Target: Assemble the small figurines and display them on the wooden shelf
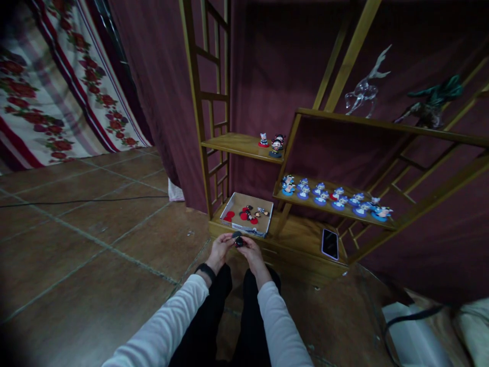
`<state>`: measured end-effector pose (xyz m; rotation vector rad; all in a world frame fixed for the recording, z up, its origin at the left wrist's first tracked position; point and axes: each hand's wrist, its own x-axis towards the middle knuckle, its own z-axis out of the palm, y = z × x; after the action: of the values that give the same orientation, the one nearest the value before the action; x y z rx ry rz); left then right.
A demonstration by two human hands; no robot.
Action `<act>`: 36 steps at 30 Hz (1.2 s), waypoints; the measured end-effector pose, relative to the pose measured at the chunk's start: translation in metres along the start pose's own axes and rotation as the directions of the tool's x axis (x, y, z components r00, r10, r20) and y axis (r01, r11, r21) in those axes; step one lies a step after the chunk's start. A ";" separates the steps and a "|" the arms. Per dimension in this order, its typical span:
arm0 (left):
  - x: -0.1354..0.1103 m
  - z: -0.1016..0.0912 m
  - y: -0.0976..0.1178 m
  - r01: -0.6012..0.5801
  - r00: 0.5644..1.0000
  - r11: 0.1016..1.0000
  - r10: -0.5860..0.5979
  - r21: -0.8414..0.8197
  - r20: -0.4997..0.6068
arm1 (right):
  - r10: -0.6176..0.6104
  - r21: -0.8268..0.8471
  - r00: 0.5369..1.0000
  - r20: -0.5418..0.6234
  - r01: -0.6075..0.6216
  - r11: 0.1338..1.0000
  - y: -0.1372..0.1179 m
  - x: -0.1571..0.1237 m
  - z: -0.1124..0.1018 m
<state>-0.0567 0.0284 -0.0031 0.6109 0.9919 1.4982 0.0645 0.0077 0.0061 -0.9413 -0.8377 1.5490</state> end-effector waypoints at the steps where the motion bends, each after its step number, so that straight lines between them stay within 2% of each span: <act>1: 0.001 0.000 0.000 0.002 1.000 1.000 -0.002 0.008 -0.001 | -0.003 -0.005 1.000 0.000 0.003 1.000 0.000 0.001 0.000; 7: 0.001 0.001 0.001 0.020 1.000 1.000 -0.020 0.013 -0.001 | -0.014 -0.015 1.000 0.014 0.014 1.000 0.000 0.002 -0.002; 11: 0.001 -0.001 0.003 0.115 0.993 0.993 -0.115 0.000 0.004 | 0.024 -0.008 1.000 0.001 -0.024 1.000 0.002 0.002 -0.005; 14: 0.001 -0.002 0.004 0.174 0.985 0.984 -0.174 -0.027 -0.005 | 0.033 -0.061 0.998 -0.052 -0.036 0.997 0.004 0.002 -0.007; 22: 0.001 -0.003 0.008 0.286 0.958 0.958 -0.285 -0.012 0.031 | -0.088 -0.246 0.989 -0.116 0.057 0.968 0.006 0.007 -0.009; 29: -0.001 -0.001 0.008 0.291 0.951 0.953 -0.298 0.083 0.078 | -0.173 -0.301 0.971 -0.166 0.117 0.946 0.014 0.014 -0.013; 36: 0.003 -0.002 0.004 0.332 0.936 0.931 -0.345 0.153 0.066 | -0.033 -0.175 0.988 -0.154 0.005 0.985 0.015 0.016 -0.014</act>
<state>-0.0609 0.0307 -0.0010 0.5685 1.0768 1.0928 0.0695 0.0219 -0.0153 -1.1627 -0.8773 1.3815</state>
